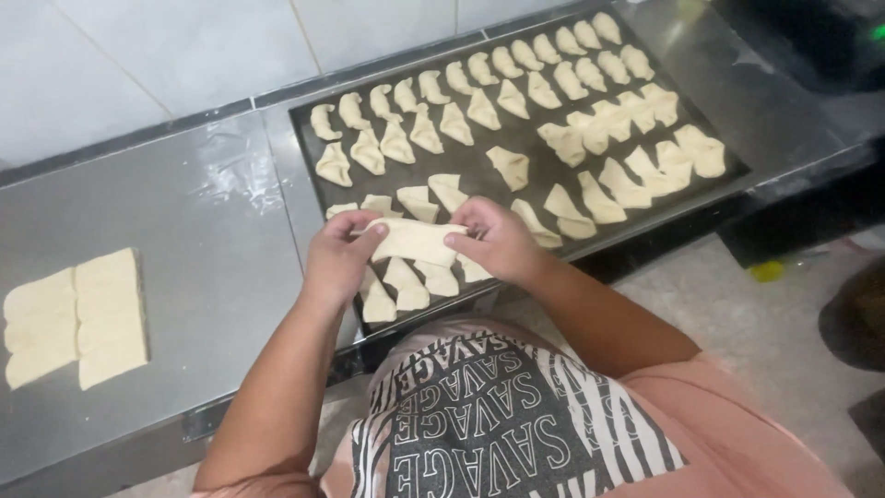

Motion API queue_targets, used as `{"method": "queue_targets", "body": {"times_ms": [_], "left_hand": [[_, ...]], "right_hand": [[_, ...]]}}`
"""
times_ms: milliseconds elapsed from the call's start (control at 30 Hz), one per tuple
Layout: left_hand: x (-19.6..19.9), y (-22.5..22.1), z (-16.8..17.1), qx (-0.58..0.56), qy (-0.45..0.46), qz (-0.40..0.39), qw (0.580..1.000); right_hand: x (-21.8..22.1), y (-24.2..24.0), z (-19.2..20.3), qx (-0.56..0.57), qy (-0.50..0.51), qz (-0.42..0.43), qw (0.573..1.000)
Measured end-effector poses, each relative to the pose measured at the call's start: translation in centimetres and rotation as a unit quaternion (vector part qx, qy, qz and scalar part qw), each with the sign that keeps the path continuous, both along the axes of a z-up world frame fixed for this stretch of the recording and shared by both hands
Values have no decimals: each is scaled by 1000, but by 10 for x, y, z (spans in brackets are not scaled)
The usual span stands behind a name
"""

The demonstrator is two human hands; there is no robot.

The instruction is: Shaping square pieces of dough into bowties and arranging them on a baking tray

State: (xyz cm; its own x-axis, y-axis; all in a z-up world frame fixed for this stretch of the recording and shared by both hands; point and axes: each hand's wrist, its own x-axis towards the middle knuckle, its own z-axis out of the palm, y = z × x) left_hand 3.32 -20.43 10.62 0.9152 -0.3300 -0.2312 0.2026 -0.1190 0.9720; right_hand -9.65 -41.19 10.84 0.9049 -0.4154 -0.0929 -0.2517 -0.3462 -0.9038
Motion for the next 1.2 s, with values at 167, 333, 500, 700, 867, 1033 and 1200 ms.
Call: {"method": "queue_targets", "body": {"times_ms": [167,333,500,700,867,1033,1200], "left_hand": [[35,-113,10,193,-214,-194,938],[59,-237,-4,229,-276,-261,896],[88,-322,-31,255,-294,-324,862],[119,-375,-88,310,-366,-403,779],[97,-369,-78,266,-345,-376,818],[97,-365,-93,231,-375,-379,814],[100,-343,-103,214,-421,-384,794]], "right_hand": [[-35,-59,11,-28,2,-86,996],[-37,-126,6,-64,24,-149,987],[-20,-164,5,-100,39,-132,985],[-1,-191,-11,-236,142,-18,961],[14,-203,-9,-388,193,79,898],[26,-249,-52,-540,111,177,815],[42,-263,-55,-587,28,264,765]]}}
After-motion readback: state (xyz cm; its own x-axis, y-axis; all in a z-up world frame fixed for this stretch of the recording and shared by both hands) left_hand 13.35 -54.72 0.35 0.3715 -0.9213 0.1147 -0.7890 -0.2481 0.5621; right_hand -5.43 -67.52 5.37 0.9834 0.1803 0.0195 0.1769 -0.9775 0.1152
